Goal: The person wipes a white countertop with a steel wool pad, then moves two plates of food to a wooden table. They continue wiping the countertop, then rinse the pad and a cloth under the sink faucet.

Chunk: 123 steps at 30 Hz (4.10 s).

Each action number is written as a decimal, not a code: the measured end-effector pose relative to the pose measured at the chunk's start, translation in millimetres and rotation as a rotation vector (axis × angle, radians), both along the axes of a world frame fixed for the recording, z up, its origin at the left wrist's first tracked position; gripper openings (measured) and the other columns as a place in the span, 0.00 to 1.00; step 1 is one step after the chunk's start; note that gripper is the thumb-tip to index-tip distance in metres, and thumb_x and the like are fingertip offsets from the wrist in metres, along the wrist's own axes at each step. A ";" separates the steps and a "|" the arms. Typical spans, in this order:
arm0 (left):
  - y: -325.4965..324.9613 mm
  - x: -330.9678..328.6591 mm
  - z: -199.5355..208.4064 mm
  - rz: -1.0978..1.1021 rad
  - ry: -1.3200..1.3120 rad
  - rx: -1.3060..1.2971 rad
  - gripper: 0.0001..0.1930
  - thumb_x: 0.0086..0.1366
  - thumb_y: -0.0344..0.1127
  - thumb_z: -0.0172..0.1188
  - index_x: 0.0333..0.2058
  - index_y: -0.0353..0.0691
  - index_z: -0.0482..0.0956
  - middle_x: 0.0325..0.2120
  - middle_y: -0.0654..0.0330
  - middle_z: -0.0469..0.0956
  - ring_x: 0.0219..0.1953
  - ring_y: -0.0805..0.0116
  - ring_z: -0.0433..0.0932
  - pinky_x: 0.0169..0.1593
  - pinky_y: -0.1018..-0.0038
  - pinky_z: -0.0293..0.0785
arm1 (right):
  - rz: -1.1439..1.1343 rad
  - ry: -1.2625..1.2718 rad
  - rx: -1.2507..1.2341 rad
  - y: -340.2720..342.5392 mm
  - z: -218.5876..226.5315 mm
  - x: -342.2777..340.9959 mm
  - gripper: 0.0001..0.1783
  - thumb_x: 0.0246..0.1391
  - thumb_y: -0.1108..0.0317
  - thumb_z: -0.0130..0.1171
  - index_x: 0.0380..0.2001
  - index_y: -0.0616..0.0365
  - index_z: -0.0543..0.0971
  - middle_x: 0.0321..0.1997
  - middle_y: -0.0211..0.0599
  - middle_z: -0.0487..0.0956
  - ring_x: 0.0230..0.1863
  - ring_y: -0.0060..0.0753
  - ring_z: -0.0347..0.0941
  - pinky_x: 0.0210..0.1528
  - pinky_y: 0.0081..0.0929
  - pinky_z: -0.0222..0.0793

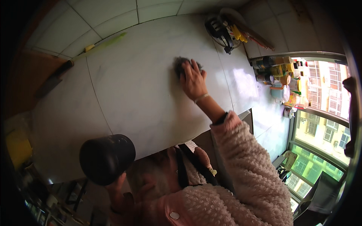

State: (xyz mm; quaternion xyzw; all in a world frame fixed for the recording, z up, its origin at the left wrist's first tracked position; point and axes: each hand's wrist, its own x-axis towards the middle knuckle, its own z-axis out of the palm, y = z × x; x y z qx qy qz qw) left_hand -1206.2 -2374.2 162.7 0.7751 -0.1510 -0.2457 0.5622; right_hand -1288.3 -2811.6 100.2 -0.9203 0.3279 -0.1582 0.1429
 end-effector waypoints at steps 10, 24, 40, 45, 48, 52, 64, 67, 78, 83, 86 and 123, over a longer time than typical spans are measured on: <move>15.3 8.4 -10.7 -0.091 -0.209 -0.045 0.39 0.46 0.27 0.69 0.57 0.29 0.61 0.54 0.50 0.68 0.54 0.60 0.70 0.56 0.67 0.68 | 0.064 0.107 0.076 5.5 -12.0 -103.8 0.30 0.47 0.68 0.58 0.55 0.55 0.65 0.57 0.42 0.68 0.62 0.46 0.58 0.52 0.51 0.54; 27.4 12.3 -17.6 -0.199 -0.215 -0.045 0.39 0.49 0.33 0.69 0.59 0.33 0.60 0.57 0.49 0.64 0.58 0.56 0.66 0.58 0.62 0.64 | 0.091 0.024 -0.143 -1.8 -21.4 -10.8 0.19 0.51 0.68 0.57 0.49 0.51 0.75 0.50 0.31 0.76 0.49 0.42 0.66 0.46 0.41 0.60; 45.6 16.5 -29.5 -0.174 -0.077 -0.116 0.44 0.49 0.29 0.65 0.63 0.32 0.50 0.60 0.50 0.58 0.60 0.58 0.62 0.61 0.65 0.61 | 0.218 0.028 -0.190 -6.3 -9.3 -76.3 0.19 0.49 0.71 0.57 0.48 0.48 0.75 0.49 0.29 0.77 0.48 0.38 0.68 0.50 0.37 0.58; 48.4 14.2 -38.1 -0.099 -0.060 -0.107 0.42 0.49 0.30 0.68 0.61 0.34 0.56 0.59 0.50 0.63 0.57 0.59 0.66 0.60 0.64 0.64 | -0.060 0.085 -0.218 -44.8 -10.6 -52.3 0.16 0.55 0.70 0.51 0.48 0.53 0.75 0.44 0.34 0.79 0.46 0.42 0.69 0.53 0.36 0.60; 47.5 17.9 -38.0 -0.130 -0.085 -0.115 0.40 0.49 0.29 0.68 0.61 0.34 0.58 0.58 0.51 0.63 0.57 0.61 0.67 0.59 0.65 0.64 | 0.091 0.136 -0.152 -26.6 -12.7 -33.5 0.16 0.54 0.70 0.53 0.47 0.52 0.75 0.44 0.32 0.78 0.47 0.42 0.68 0.51 0.35 0.59; 42.5 19.5 -34.5 -0.154 -0.058 -0.107 0.40 0.50 0.30 0.67 0.61 0.34 0.58 0.59 0.50 0.62 0.57 0.61 0.66 0.60 0.65 0.63 | 0.154 0.103 -0.216 -4.3 -14.1 -40.9 0.18 0.53 0.70 0.53 0.49 0.50 0.74 0.44 0.32 0.78 0.48 0.43 0.68 0.50 0.38 0.60; 29.5 24.8 -39.3 -0.117 -0.007 -0.066 0.40 0.52 0.35 0.68 0.61 0.34 0.57 0.58 0.50 0.63 0.58 0.60 0.65 0.61 0.67 0.61 | -0.066 0.075 -0.202 -26.9 -26.0 -38.9 0.16 0.54 0.67 0.52 0.46 0.52 0.73 0.44 0.33 0.76 0.47 0.43 0.67 0.45 0.45 0.58; 27.3 24.9 -37.7 -0.199 -0.125 -0.054 0.40 0.53 0.37 0.67 0.62 0.36 0.57 0.59 0.53 0.63 0.59 0.62 0.64 0.62 0.67 0.59 | -0.097 0.104 -0.201 -20.4 -23.4 -39.3 0.12 0.55 0.67 0.51 0.44 0.53 0.73 0.43 0.34 0.76 0.46 0.44 0.67 0.44 0.47 0.59; 34.4 16.5 -34.9 -0.159 -0.070 -0.062 0.40 0.53 0.37 0.68 0.62 0.36 0.57 0.59 0.53 0.63 0.59 0.62 0.64 0.62 0.67 0.58 | -0.471 -0.039 -0.227 -112.7 -39.8 -88.8 0.16 0.58 0.63 0.46 0.46 0.53 0.75 0.42 0.39 0.79 0.45 0.45 0.73 0.50 0.38 0.63; 31.5 18.4 -37.3 -0.155 -0.061 -0.053 0.41 0.52 0.37 0.68 0.62 0.36 0.57 0.59 0.54 0.63 0.59 0.62 0.64 0.62 0.67 0.58 | -0.272 0.095 -0.230 -98.2 -64.5 -4.5 0.14 0.57 0.63 0.49 0.46 0.49 0.75 0.44 0.36 0.79 0.46 0.47 0.72 0.52 0.41 0.61; 26.9 19.7 -37.5 -0.168 -0.061 -0.059 0.41 0.52 0.37 0.68 0.62 0.36 0.57 0.59 0.54 0.63 0.59 0.62 0.64 0.62 0.67 0.58 | -0.222 0.182 -0.206 -79.5 -43.4 2.7 0.15 0.56 0.65 0.50 0.47 0.50 0.74 0.44 0.36 0.79 0.45 0.46 0.72 0.53 0.42 0.61; 27.8 13.3 -36.0 -0.150 -0.035 -0.052 0.43 0.51 0.37 0.70 0.62 0.38 0.55 0.58 0.56 0.64 0.58 0.62 0.64 0.63 0.67 0.56 | -0.212 0.181 -0.250 -110.8 -36.5 -35.4 0.14 0.56 0.63 0.50 0.45 0.48 0.74 0.45 0.30 0.78 0.49 0.39 0.68 0.49 0.44 0.58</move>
